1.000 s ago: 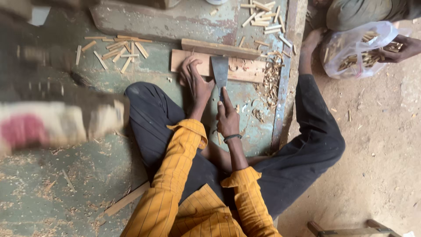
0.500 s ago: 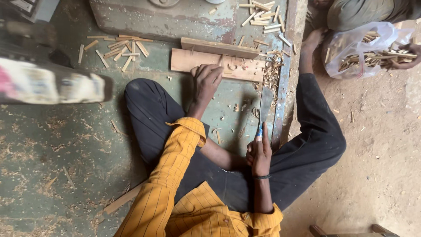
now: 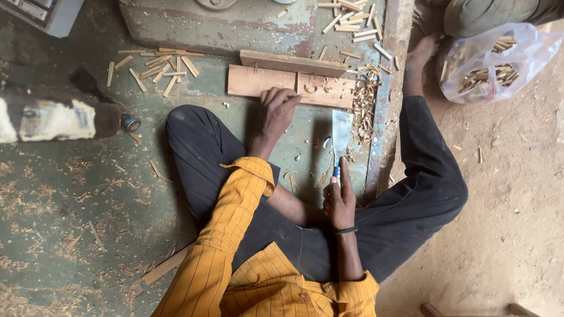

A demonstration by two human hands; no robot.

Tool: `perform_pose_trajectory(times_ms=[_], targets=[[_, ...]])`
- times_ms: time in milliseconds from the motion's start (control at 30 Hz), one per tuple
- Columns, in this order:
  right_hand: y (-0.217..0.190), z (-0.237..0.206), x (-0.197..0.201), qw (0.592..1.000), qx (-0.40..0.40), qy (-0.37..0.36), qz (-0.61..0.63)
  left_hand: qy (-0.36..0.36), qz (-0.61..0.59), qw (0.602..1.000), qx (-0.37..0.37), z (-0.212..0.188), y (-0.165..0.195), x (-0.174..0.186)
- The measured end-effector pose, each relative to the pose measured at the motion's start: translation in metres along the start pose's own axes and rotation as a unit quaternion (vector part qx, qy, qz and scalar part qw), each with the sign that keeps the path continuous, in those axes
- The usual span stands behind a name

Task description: The person sits on the workshop floor and uses a chisel to shave and shape small wooden pieces on a wooden board, occasionally repositioning the pieces and clearing shavings aside while working.

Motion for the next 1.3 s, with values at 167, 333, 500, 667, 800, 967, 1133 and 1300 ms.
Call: perform_pose_trajectory(times_ms=[167, 333, 500, 667, 800, 967, 1133, 1300], targets=[[-0.016, 0.002, -0.014, 0.999, 0.015, -0.004, -0.05, 0.028, 0.027, 0.998, 0.041, 0.003, 0.002, 0.005], [-0.04, 0.017, -0.039, 0.972, 0.036, -0.004, -0.231, 0.055, 0.045, 0.992, 0.106, 0.0, 0.004, 0.012], [-0.047, 0.029, -0.062, 0.949, 0.061, -0.016, -0.308, 0.072, 0.119, 0.98, 0.142, -0.004, 0.002, 0.014], [-0.044, 0.024, -0.066, 0.944, 0.063, -0.014, -0.324, 0.068, 0.129, 0.976, 0.16, -0.003, -0.007, 0.017], [-0.042, 0.025, -0.068, 0.941, 0.05, -0.009, -0.335, 0.054, 0.142, 0.975, 0.162, -0.004, -0.008, 0.019], [-0.038, 0.045, -0.076, 0.936, 0.09, 0.006, -0.339, 0.065, 0.116, 0.979, 0.153, 0.0, -0.007, 0.024], [-0.029, 0.065, -0.078, 0.914, 0.216, 0.029, -0.342, 0.072, 0.09, 0.983, 0.145, 0.001, -0.009, 0.024], [-0.022, 0.091, -0.09, 0.901, 0.271, 0.056, -0.335, 0.071, 0.078, 0.984, 0.141, -0.001, -0.011, 0.021]])
Point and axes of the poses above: each hand's wrist, its own z-axis towards the middle knuckle, its own x-axis out of the back of the hand, y = z × x, the point moved 1 cm from there along z, towards the middle knuckle, and after that the axes turned 11 degrees about -z, right-handed, at the moved point
